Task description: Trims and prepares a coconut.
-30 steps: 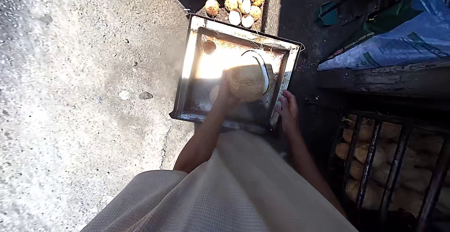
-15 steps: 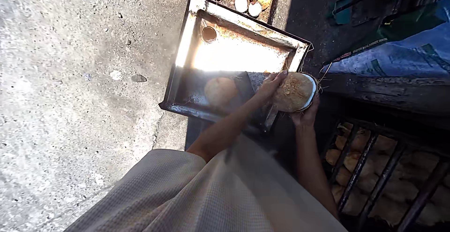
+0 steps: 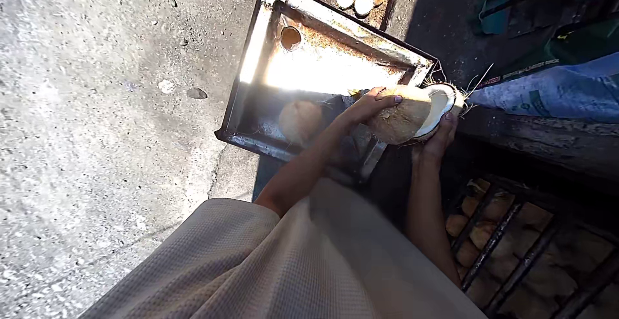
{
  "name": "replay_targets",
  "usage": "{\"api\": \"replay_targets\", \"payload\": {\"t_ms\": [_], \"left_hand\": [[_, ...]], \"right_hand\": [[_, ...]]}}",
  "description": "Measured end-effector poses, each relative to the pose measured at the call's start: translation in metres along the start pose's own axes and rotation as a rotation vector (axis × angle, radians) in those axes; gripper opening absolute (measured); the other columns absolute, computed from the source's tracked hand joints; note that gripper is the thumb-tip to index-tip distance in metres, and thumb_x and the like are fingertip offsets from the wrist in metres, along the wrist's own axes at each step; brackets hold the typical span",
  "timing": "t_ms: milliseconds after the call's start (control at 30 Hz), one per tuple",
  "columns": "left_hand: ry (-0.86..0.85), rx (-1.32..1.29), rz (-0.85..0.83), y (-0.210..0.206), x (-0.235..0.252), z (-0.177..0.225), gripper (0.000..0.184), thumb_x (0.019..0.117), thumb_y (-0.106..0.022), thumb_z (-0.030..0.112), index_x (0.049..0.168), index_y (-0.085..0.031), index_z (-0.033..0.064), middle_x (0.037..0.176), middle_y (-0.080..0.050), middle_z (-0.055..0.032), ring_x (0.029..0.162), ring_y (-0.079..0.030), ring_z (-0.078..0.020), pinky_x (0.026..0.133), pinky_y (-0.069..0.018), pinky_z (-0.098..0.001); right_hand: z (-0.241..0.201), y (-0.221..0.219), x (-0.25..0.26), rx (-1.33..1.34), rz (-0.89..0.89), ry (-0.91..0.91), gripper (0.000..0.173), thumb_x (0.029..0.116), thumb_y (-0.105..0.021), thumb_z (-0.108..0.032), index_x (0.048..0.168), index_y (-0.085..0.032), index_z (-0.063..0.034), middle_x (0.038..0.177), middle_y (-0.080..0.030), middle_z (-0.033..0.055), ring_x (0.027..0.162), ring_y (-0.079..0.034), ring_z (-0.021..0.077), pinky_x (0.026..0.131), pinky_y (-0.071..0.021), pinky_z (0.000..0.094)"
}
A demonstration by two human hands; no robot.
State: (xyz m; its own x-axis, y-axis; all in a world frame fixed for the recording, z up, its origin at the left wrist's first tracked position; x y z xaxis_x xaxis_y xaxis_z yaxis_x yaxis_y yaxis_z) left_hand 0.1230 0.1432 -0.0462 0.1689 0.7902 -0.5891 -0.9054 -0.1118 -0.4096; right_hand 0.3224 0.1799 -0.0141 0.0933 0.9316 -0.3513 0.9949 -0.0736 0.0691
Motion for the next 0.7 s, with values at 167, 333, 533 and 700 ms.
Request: {"api": "replay_targets", "payload": {"t_ms": [167,333,533,700], "left_hand": [[-0.166,-0.196,0.114,0.055,-0.06,-0.025,0.063,0.1031,-0.047,0.05,0.148,-0.043,0.0062,0.128,-0.063,-0.0111,0.113,-0.063,-0.0177,0.098,-0.0545,-0.042],[-0.242,-0.294,0.486,0.134,-0.114,-0.016,0.061,0.0978,-0.047,0.061,0.135,-0.05,0.0125,0.111,-0.068,-0.0055,0.101,-0.067,-0.0174,0.087,-0.0584,-0.0433],[-0.276,0.042,0.442,0.199,-0.083,0.027,0.068,0.0981,-0.058,0.051,0.152,-0.039,0.0145,0.123,-0.067,-0.0095,0.104,-0.069,-0.0208,0.085,-0.0615,-0.0443],[-0.13,0.143,0.183,0.149,-0.011,0.022,0.058,0.1006,-0.061,0.04,0.148,-0.044,0.0111,0.119,-0.067,-0.012,0.096,-0.069,-0.0194,0.08,-0.0594,-0.0398]], "right_hand": [[-0.005,-0.023,0.008,-0.172,-0.082,0.195,0.076,0.099,-0.06,-0.043,0.156,-0.027,-0.005,0.146,-0.051,0.0124,0.13,-0.056,0.0189,0.108,-0.0504,0.0402],[-0.006,-0.029,-0.007,-0.245,-0.124,0.259,0.09,0.0924,-0.065,-0.053,0.157,-0.025,-0.0042,0.147,-0.05,0.0106,0.131,-0.055,0.0149,0.109,-0.0494,0.0361],[0.024,0.001,-0.044,-0.138,-0.088,0.163,0.089,0.0944,-0.061,-0.055,0.157,-0.024,-0.0039,0.146,-0.052,0.0112,0.129,-0.057,0.0168,0.107,-0.0514,0.0388],[0.041,0.017,-0.083,-0.106,0.03,0.012,0.082,0.0988,-0.053,-0.047,0.159,-0.021,-0.002,0.151,-0.046,0.0161,0.133,-0.053,0.0184,0.109,-0.0491,0.0384]]}}
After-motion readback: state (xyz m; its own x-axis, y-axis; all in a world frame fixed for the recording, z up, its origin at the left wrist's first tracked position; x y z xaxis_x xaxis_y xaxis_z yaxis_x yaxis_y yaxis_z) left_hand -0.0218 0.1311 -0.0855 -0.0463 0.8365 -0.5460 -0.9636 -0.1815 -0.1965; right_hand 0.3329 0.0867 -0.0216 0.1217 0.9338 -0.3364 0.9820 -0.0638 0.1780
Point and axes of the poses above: each hand's wrist, its own x-axis towards the middle knuckle, its own y-axis out of the back of the hand, z = x × y, the point moved 1 cm from there along x, towards the middle knuckle
